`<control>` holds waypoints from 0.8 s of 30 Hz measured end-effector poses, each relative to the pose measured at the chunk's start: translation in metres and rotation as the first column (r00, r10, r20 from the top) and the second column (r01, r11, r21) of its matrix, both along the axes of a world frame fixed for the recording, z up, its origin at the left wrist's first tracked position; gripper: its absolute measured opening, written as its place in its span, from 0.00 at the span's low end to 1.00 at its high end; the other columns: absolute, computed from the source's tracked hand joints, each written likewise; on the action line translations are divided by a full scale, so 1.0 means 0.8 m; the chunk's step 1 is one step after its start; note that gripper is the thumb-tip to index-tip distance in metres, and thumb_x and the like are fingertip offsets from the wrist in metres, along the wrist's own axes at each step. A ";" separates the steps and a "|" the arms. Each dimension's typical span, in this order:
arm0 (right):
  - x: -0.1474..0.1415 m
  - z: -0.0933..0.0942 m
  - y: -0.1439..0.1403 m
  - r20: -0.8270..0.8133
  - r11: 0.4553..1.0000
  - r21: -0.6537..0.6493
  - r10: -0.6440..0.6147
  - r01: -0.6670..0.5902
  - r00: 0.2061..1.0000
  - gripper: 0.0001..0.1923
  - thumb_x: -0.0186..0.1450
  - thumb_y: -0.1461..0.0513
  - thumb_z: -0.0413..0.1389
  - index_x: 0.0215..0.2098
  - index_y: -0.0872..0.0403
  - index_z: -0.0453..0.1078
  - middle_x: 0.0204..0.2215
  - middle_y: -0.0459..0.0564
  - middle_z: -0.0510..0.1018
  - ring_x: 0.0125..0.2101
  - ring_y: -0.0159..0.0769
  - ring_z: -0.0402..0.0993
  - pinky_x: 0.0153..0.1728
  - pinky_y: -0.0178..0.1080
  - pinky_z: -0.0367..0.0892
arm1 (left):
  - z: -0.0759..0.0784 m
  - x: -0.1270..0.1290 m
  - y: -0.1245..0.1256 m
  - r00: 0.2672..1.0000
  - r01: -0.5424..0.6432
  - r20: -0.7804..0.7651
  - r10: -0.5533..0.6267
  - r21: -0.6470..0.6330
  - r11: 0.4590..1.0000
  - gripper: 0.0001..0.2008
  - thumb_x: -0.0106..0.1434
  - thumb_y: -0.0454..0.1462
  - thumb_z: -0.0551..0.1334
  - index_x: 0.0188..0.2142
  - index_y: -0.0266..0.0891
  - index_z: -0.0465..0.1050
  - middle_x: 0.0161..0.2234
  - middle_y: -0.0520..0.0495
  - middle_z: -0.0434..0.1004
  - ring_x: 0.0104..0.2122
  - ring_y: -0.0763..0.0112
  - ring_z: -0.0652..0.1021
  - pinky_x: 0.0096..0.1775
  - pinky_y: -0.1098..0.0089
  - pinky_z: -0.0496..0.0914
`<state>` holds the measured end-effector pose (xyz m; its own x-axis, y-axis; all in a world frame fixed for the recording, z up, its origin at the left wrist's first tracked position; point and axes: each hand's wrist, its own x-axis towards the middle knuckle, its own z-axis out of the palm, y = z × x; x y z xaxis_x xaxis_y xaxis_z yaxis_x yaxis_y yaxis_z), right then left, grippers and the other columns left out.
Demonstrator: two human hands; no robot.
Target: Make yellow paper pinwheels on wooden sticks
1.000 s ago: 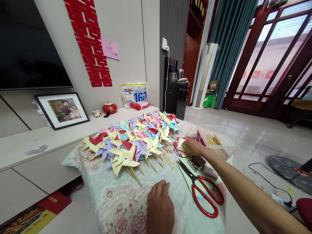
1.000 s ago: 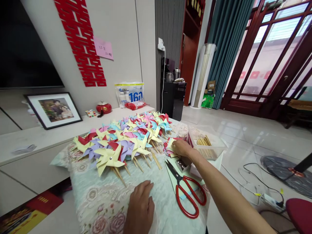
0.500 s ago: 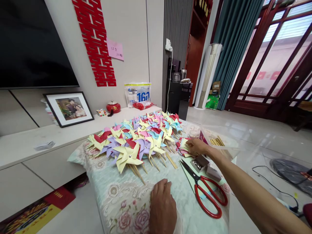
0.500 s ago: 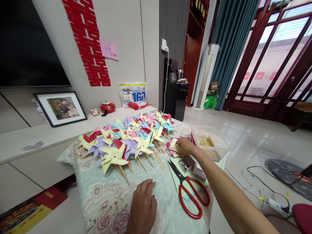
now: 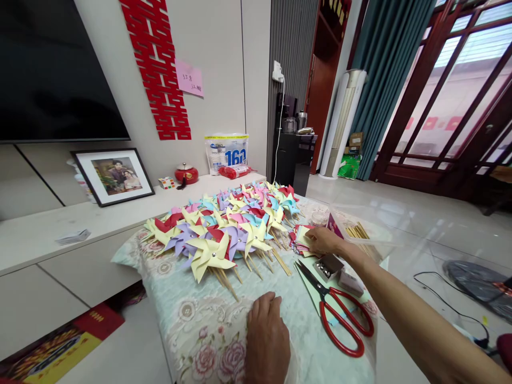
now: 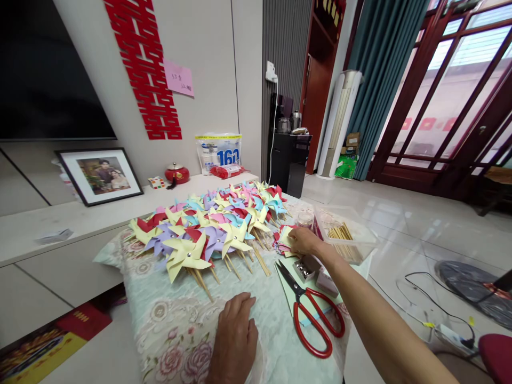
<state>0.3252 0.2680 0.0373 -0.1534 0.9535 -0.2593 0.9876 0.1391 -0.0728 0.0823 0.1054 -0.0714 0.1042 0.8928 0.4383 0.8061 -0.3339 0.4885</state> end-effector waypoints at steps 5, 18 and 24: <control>-0.001 0.005 -0.001 0.011 1.000 -0.013 0.005 -0.004 1.000 0.16 0.71 0.57 0.58 0.53 0.56 0.71 0.51 0.52 0.76 0.46 0.43 0.76 0.46 0.48 0.75 | 0.006 0.000 0.000 1.000 -0.005 0.018 0.005 -0.027 1.000 0.24 0.57 0.21 0.52 0.47 0.37 0.78 0.48 0.42 0.79 0.49 0.57 0.75 0.52 0.56 0.67; 0.002 0.007 -0.003 0.009 1.000 -0.022 -0.004 0.005 1.000 0.16 0.70 0.56 0.58 0.52 0.56 0.72 0.50 0.51 0.76 0.46 0.44 0.77 0.45 0.48 0.75 | 0.008 -0.001 -0.001 1.000 0.006 0.010 -0.005 -0.072 0.997 0.24 0.57 0.21 0.52 0.47 0.38 0.78 0.49 0.42 0.79 0.50 0.57 0.75 0.52 0.56 0.67; -0.004 0.011 -0.009 0.022 1.000 0.022 -0.001 0.001 1.000 0.16 0.70 0.56 0.58 0.52 0.56 0.72 0.50 0.52 0.77 0.45 0.43 0.77 0.45 0.47 0.75 | -0.001 0.002 0.001 1.000 -0.023 0.017 0.024 -0.034 0.999 0.25 0.57 0.20 0.52 0.47 0.38 0.77 0.49 0.42 0.79 0.50 0.57 0.75 0.52 0.56 0.66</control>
<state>0.3218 0.2610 0.0458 -0.1468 0.9591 -0.2419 0.9891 0.1392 -0.0482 0.0840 0.1064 -0.0725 0.0754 0.9094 0.4090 0.8050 -0.2976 0.5133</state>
